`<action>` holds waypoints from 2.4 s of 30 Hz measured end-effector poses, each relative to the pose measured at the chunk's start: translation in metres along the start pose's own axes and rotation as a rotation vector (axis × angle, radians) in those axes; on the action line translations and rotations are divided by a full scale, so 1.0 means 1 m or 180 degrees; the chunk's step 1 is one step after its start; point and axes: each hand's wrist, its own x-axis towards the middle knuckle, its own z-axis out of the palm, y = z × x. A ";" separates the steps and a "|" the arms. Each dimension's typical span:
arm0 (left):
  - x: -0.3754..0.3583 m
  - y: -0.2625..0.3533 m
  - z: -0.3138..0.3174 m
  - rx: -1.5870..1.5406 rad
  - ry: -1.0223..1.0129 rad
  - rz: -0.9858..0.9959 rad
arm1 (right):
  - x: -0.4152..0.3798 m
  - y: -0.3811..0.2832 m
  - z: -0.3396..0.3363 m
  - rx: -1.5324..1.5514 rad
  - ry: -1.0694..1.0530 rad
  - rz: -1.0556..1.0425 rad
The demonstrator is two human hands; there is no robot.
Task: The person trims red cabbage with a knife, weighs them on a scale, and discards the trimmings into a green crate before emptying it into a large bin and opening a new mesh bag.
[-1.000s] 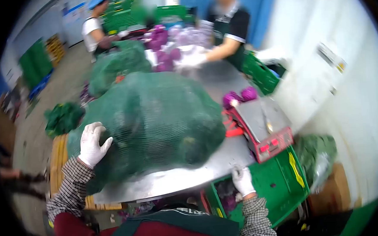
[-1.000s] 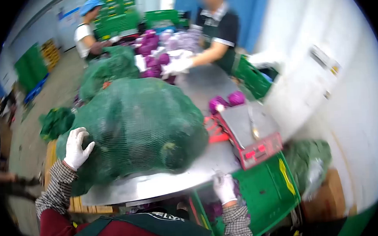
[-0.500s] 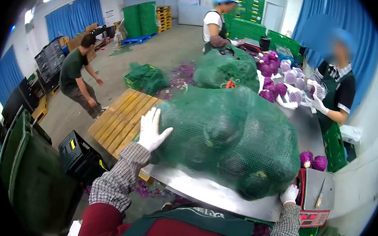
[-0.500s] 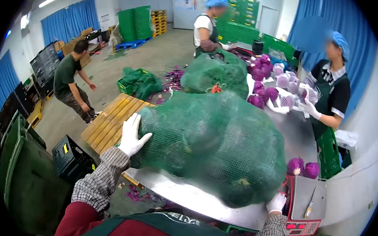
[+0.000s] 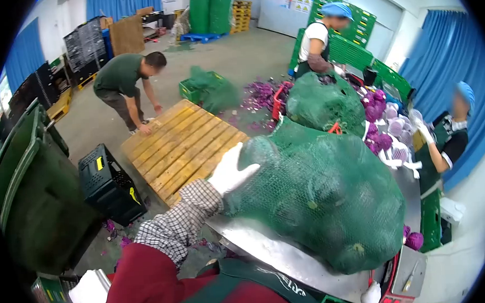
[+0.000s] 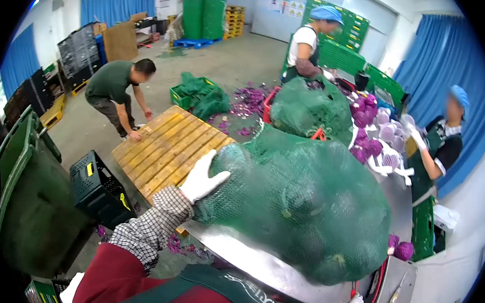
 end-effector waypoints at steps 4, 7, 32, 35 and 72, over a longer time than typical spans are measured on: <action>-0.008 -0.014 -0.006 0.0778 -0.0113 0.0356 | -0.034 -0.032 -0.098 0.0526 -0.0287 0.0664; -0.023 -0.016 -0.012 0.0351 -0.0459 -0.0058 | -0.056 -0.040 -0.140 0.1774 0.1097 -0.0315; -0.010 -0.043 -0.022 -0.0102 -0.0993 0.0081 | 0.036 -0.427 -0.189 -0.0687 0.0972 -0.2354; -0.013 -0.045 -0.018 -0.0187 -0.0806 0.0174 | 0.035 -0.351 -0.194 -0.0593 0.0523 -0.1873; 0.040 0.141 0.103 0.1632 -0.1807 0.3795 | 0.060 -0.265 -0.149 -0.0814 0.0652 -0.0942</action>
